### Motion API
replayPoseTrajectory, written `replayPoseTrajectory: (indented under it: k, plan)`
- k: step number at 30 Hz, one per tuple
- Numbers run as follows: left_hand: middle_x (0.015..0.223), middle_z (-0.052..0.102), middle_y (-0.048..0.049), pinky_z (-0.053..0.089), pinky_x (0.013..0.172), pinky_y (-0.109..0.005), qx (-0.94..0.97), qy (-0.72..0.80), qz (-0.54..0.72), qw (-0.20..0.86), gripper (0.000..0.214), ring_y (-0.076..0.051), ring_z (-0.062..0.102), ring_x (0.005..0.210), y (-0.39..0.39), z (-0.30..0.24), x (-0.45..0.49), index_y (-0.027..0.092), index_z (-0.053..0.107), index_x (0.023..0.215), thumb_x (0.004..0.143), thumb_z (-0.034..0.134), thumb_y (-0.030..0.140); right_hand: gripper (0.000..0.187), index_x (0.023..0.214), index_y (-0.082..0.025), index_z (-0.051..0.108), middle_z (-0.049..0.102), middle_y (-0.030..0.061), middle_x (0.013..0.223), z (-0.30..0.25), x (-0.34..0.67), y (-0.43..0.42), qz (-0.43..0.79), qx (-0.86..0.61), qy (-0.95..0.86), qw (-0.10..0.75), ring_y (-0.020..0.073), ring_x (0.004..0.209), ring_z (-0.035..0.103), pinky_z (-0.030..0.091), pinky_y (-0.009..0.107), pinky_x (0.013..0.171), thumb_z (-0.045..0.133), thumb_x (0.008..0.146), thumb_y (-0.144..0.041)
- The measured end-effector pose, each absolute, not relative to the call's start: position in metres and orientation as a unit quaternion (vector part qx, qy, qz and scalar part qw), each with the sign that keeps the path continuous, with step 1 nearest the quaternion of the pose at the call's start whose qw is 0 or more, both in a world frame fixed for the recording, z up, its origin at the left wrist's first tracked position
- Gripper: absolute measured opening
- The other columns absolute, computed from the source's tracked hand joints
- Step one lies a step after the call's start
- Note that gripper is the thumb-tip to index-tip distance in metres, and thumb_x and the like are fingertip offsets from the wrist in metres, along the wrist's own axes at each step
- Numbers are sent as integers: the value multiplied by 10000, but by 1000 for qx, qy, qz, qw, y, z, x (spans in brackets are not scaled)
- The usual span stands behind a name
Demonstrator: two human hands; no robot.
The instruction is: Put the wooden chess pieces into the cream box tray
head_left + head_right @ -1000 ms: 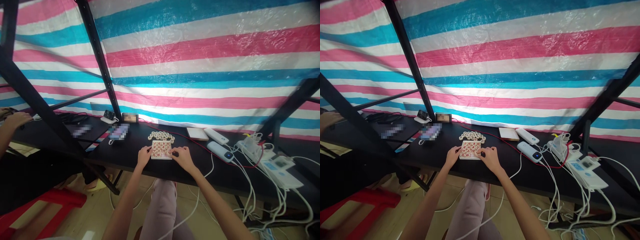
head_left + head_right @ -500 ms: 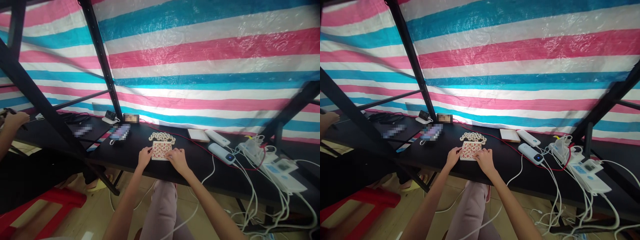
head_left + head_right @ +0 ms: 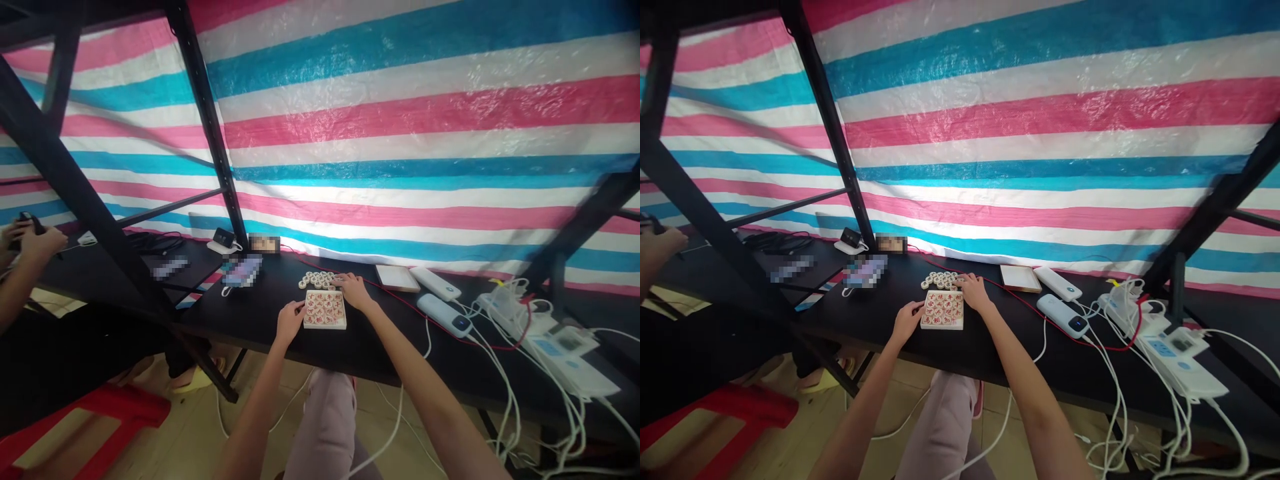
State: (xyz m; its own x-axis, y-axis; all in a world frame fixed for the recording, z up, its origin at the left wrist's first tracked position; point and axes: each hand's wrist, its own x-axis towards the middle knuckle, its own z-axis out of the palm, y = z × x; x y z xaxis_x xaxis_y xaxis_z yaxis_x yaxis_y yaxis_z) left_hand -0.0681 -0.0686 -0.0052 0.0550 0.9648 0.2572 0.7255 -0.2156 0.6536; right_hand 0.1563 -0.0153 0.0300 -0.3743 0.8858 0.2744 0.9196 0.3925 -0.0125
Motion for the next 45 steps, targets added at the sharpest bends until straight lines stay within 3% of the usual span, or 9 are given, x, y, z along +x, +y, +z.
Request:
replayPoseTrajectory:
  k: [4,12,19,25,30,35,41,45]
  plan:
    - [759,607,-30,383,630,-224,677,609,362,199,330,-121,523,663,-66,-9,-72,160,663,1027,807,454,290,378,1057,-387,624,519,-24,1265,26,158,3,-56,-508,-855,89,219,1059,430,284,374,810,365,882,-174]
    - [836,651,-54,407,686,-241,661,616,366,224,342,-151,570,758,-65,-9,-73,154,658,1042,825,428,285,233,1004,-298,652,614,23,1115,13,176,-18,-65,-507,-843,166,214,1018,460,225,424,909,484,845,-331]
    - [876,649,-70,408,707,-252,663,626,346,219,362,-167,570,793,-65,-6,-71,150,644,1077,832,419,292,188,905,-264,663,661,35,958,16,182,-24,-22,-535,-818,212,207,943,490,234,413,874,525,831,-368]
    - [836,645,-66,397,676,-242,674,623,341,203,369,-161,573,764,-66,-6,-70,155,647,1070,835,405,304,286,1027,-292,625,659,13,997,34,179,-50,97,-530,-783,311,186,906,529,280,379,858,543,793,-435]
    - [867,649,-65,402,682,-238,673,621,346,204,365,-158,576,780,-64,-9,-70,156,645,1071,834,414,309,260,992,-286,663,675,-9,930,36,170,-74,212,-419,-848,246,155,849,576,352,324,848,610,756,-381]
    - [871,649,-66,404,677,-239,678,619,343,197,365,-161,573,787,-65,-9,-70,159,646,1070,842,406,314,204,927,-264,695,682,-3,931,39,168,-80,286,-364,-850,250,153,870,593,421,274,820,611,763,-352]
    - [865,646,-63,403,686,-241,678,622,340,194,357,-156,566,777,-68,-5,-69,164,643,1076,846,405,298,185,885,-263,703,674,5,956,39,167,-77,294,-348,-857,241,154,918,584,420,291,865,528,828,-285]
    - [832,640,-57,395,699,-241,692,619,323,183,349,-157,559,778,-68,-2,-68,172,646,1074,844,413,293,284,1020,-261,657,630,25,1042,26,170,-68,215,-406,-842,284,150,971,551,406,308,886,440,857,-176]
